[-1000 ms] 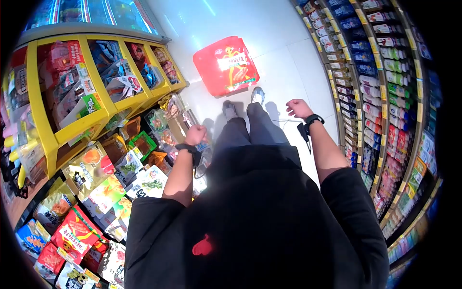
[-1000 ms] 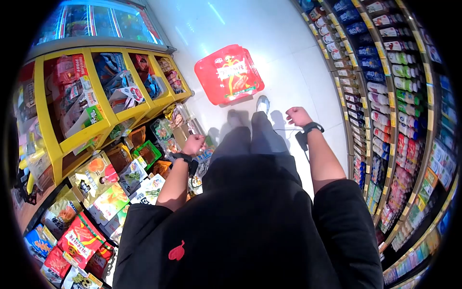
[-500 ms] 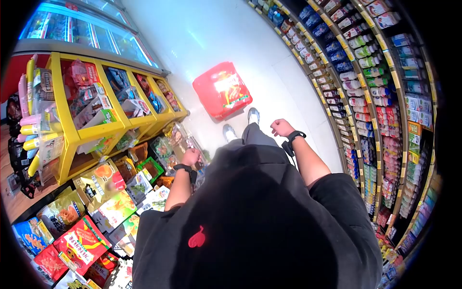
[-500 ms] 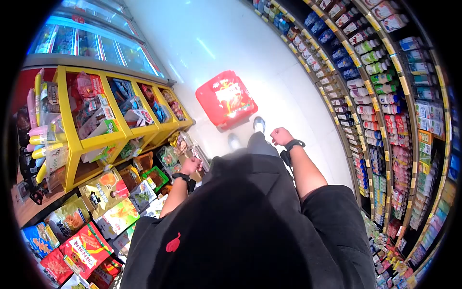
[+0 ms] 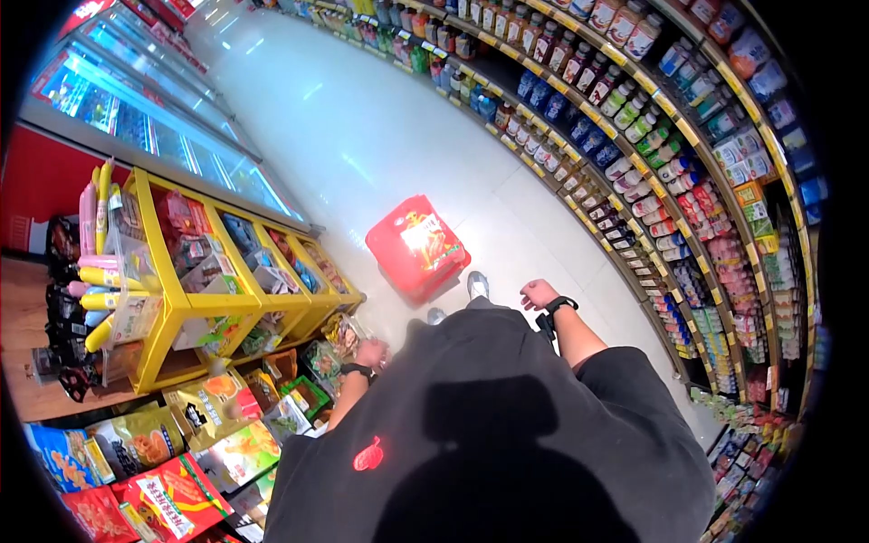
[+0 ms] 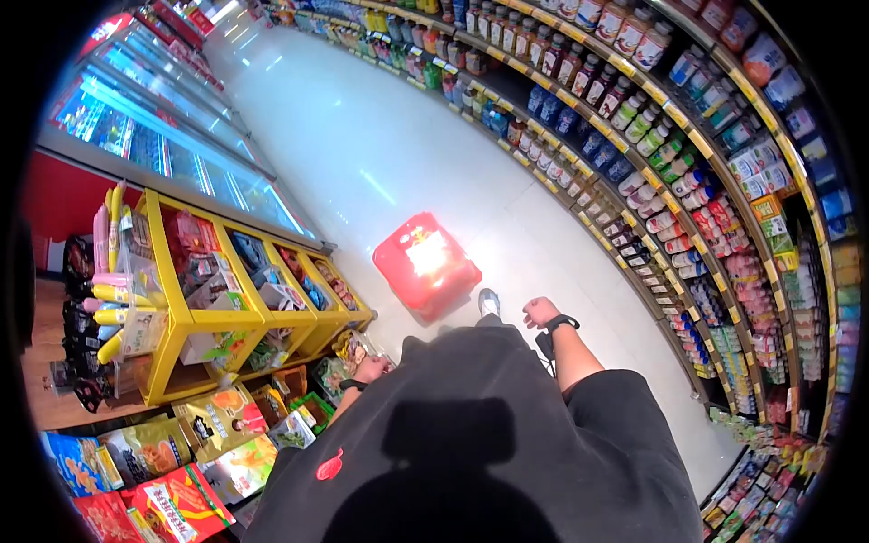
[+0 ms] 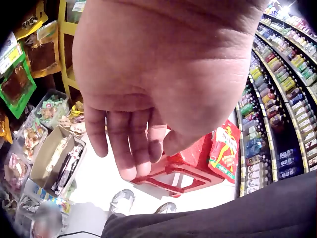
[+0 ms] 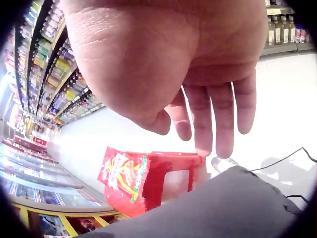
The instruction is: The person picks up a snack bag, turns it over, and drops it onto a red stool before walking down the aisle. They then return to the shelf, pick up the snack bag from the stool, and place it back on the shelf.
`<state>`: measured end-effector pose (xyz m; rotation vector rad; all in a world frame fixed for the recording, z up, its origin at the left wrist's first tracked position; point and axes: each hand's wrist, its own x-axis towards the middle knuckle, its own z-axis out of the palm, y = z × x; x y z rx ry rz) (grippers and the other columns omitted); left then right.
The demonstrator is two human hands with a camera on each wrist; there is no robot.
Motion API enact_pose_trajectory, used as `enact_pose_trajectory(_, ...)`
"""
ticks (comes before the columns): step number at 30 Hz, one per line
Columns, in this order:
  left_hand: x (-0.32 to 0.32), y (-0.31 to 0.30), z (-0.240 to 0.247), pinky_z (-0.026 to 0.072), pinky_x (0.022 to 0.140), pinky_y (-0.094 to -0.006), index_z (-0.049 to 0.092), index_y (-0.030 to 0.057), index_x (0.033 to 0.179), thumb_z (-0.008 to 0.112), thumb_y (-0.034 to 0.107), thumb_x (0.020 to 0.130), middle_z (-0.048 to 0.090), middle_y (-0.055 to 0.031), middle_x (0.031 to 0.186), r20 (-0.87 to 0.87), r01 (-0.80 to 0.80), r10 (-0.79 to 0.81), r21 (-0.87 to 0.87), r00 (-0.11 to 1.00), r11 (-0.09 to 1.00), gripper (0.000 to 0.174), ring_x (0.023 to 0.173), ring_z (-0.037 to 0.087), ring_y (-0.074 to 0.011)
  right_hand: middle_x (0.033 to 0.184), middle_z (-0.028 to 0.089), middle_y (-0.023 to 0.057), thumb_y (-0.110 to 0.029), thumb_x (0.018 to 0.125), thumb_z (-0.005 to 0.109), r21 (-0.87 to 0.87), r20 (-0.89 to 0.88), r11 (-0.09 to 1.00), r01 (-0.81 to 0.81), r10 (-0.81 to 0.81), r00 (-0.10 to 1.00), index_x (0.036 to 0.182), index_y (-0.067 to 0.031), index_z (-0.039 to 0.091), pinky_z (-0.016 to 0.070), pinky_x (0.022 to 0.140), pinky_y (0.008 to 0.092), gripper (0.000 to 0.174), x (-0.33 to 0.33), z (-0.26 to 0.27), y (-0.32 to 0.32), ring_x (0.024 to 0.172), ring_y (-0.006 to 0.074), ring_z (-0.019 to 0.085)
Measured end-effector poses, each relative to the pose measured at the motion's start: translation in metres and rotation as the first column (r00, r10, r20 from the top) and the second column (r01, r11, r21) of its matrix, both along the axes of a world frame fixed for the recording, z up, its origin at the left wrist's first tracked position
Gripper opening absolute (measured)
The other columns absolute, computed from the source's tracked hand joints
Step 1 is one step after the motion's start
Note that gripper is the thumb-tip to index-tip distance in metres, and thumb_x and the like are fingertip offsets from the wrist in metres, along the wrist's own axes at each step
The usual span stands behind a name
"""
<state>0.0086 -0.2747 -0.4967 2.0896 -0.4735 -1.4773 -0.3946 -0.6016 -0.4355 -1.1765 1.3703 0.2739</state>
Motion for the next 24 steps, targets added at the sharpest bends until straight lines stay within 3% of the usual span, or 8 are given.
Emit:
enact_pose_trajectory(3, 0.008, 0.013, -0.028, 0.0481, 0.055, -0.0333, 0.066, -0.0023, 0.073, 0.060, 0.021, 0.079, 0.064, -0.0097, 0.063, -0.079, -0.022, 0.024, 0.028, 0.997, 0.999, 0.025, 0.057, 0.061, -0.0199, 0.082, 0.068, 0.0095, -0.024, 0.086, 0.052, 0.003, -0.041, 1.000, 0.011, -0.011, 0.999, 0.099, -0.0048, 0.062, 0.0487, 0.051, 0.0302, 0.025, -0.013, -0.003, 0.017, 0.066, 0.0192, 0.068)
enact_pose_trajectory(8, 0.001, 0.011, -0.004, 0.0489, 0.055, -0.0338, 0.066, -0.0022, 0.069, 0.059, 0.022, 0.078, 0.065, -0.0111, 0.063, 0.144, 0.237, -0.235, 0.005, 0.961, 0.972, 0.027, 0.057, 0.063, -0.0195, 0.082, 0.069, 0.0092, -0.024, 0.086, 0.051, 0.026, -0.053, 0.999, 0.039, -0.037, 0.998, 0.101, -0.0047, 0.062, 0.0489, 0.051, 0.0299, 0.026, -0.030, -0.001, 0.033, 0.068, 0.0189, 0.068)
enact_pose_trajectory(9, 0.002, 0.015, -0.013, 0.0483, 0.053, -0.0326, 0.066, -0.0025, 0.069, 0.060, 0.022, 0.078, 0.064, -0.0104, 0.062, 0.083, 0.257, -0.254, -0.038, 0.964, 0.966, 0.026, 0.056, 0.062, -0.0185, 0.082, 0.069, 0.0091, -0.024, 0.086, 0.052, 0.034, -0.060, 0.999, 0.027, -0.025, 0.998, 0.101, -0.0050, 0.062, 0.0497, 0.054, 0.0304, 0.026, -0.035, 0.001, 0.035, 0.068, 0.0189, 0.068)
enact_pose_trajectory(14, -0.028, -0.003, 0.041, 0.0461, 0.044, -0.0309, 0.063, -0.0020, 0.071, 0.058, 0.017, 0.080, 0.062, -0.0107, 0.064, -0.016, 0.075, -0.073, 0.100, 0.997, 0.992, 0.022, 0.051, 0.060, -0.0188, 0.084, 0.069, 0.0080, -0.024, 0.086, 0.051, 0.019, -0.080, 1.000, 0.017, -0.015, 0.997, 0.102, -0.0047, 0.062, 0.0508, 0.056, 0.0304, 0.027, -0.055, 0.014, 0.026, 0.071, 0.0188, 0.068)
enact_pose_trajectory(15, -0.022, 0.010, 0.008, 0.0448, 0.042, -0.0307, 0.062, -0.0019, 0.075, 0.057, 0.015, 0.082, 0.062, -0.0113, 0.066, 0.105, 0.350, -0.339, -0.110, 0.935, 0.930, 0.019, 0.050, 0.059, -0.0191, 0.084, 0.069, 0.0091, -0.023, 0.085, 0.053, 0.012, -0.067, 0.999, 0.032, -0.031, 0.997, 0.102, -0.0038, 0.062, 0.0500, 0.054, 0.0311, 0.027, -0.060, 0.012, 0.020, 0.069, 0.0190, 0.068)
enact_pose_trajectory(16, -0.035, 0.001, 0.021, 0.0438, 0.042, -0.0302, 0.064, -0.0020, 0.079, 0.055, 0.015, 0.083, 0.063, -0.0111, 0.067, -0.156, -0.042, 0.042, 0.006, 0.987, 0.999, 0.019, 0.050, 0.059, -0.0182, 0.084, 0.069, 0.0102, -0.022, 0.084, 0.054, 0.008, -0.050, 0.999, 0.048, -0.047, 0.998, 0.102, -0.0029, 0.062, 0.0492, 0.052, 0.0319, 0.028, -0.064, 0.012, 0.014, 0.067, 0.0193, 0.067)
enact_pose_trajectory(18, -0.051, -0.014, 0.056, 0.0435, 0.042, -0.0291, 0.065, -0.0011, 0.084, 0.054, 0.015, 0.084, 0.065, -0.0104, 0.069, -0.022, 0.119, -0.117, 0.067, 0.993, 0.991, 0.020, 0.052, 0.060, -0.0173, 0.083, 0.069, 0.0104, -0.022, 0.084, 0.053, -0.023, -0.043, 0.998, 0.054, -0.055, 0.998, 0.102, -0.0025, 0.062, 0.0490, 0.051, 0.0316, 0.028, -0.072, 0.015, 0.002, 0.066, 0.0194, 0.067)
enact_pose_trajectory(24, -0.102, -0.028, 0.082, 0.0453, 0.048, -0.0290, 0.066, 0.0019, 0.090, 0.057, 0.018, 0.084, 0.066, -0.0069, 0.074, -0.050, -0.010, 0.013, 0.065, 0.999, 0.998, 0.020, 0.058, 0.061, -0.0150, 0.079, 0.068, 0.0093, -0.020, 0.084, 0.053, -0.051, 0.011, 0.998, 0.047, -0.047, 0.999, 0.097, -0.0012, 0.063, 0.0476, 0.049, 0.0308, 0.026, -0.096, 0.020, -0.036, 0.063, 0.0180, 0.067)
